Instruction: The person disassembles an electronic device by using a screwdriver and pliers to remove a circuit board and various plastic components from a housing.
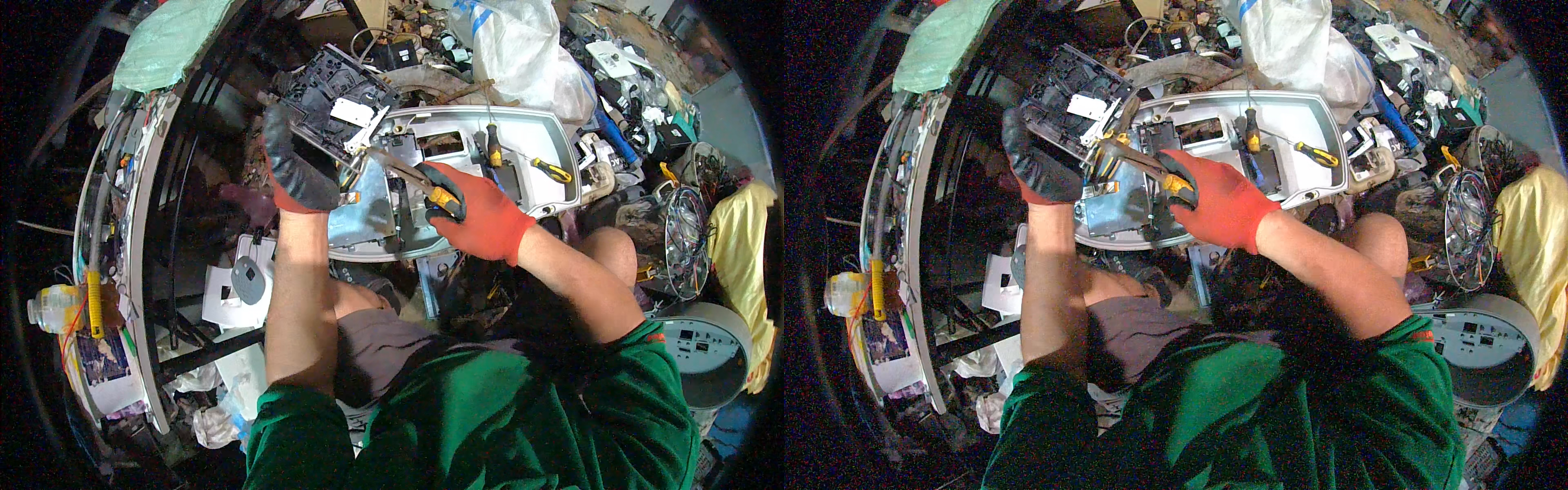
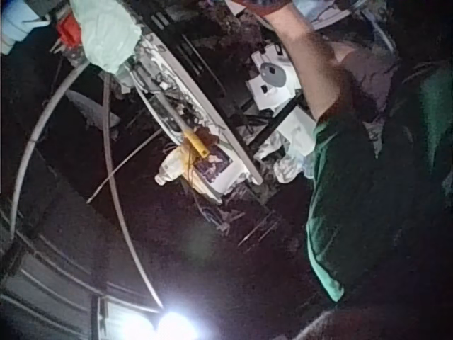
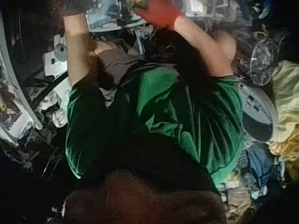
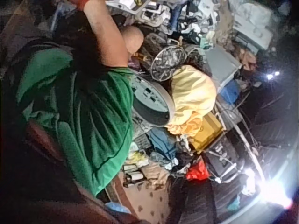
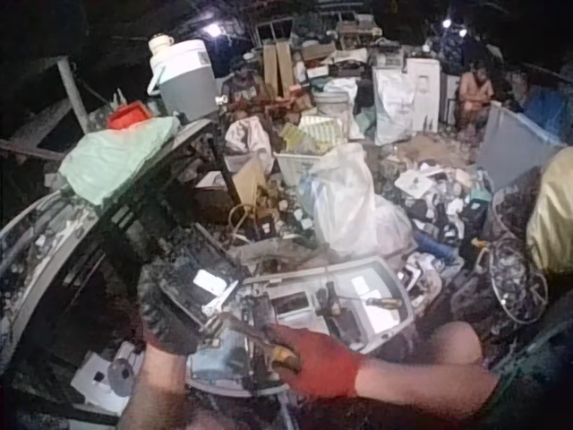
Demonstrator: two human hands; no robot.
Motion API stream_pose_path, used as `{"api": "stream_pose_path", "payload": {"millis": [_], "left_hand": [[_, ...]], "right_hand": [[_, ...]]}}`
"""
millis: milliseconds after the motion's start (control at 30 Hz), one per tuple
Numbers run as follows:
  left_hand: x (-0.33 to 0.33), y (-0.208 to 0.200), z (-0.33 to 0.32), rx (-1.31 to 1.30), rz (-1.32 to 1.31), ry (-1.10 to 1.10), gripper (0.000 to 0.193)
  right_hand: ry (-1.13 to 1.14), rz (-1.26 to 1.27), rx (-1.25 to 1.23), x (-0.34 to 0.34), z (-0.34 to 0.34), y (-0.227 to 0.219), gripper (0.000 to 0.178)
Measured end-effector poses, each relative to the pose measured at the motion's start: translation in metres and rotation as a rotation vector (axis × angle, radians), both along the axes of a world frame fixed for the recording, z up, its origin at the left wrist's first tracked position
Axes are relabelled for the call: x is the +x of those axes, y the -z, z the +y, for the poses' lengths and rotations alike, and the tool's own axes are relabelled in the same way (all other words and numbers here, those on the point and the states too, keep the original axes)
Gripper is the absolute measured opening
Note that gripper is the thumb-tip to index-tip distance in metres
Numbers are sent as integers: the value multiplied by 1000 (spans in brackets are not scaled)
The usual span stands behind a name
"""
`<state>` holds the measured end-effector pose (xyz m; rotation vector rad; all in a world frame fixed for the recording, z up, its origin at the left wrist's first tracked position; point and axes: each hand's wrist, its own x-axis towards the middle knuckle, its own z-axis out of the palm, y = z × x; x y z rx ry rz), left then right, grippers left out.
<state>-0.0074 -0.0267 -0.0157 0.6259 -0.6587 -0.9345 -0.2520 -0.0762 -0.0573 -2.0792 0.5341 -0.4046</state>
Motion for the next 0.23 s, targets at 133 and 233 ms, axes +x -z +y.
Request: {"api": "stream_pose_path", "payload": {"millis": [133,233], "left_hand": [[4,-5,-15,224,240,-292,63],[2,-7,-20,235,-64,-559,64]], "right_hand": [[58,175,-189,10,2,-4,72],[97,237,-240,17,10,-5,73]]}}
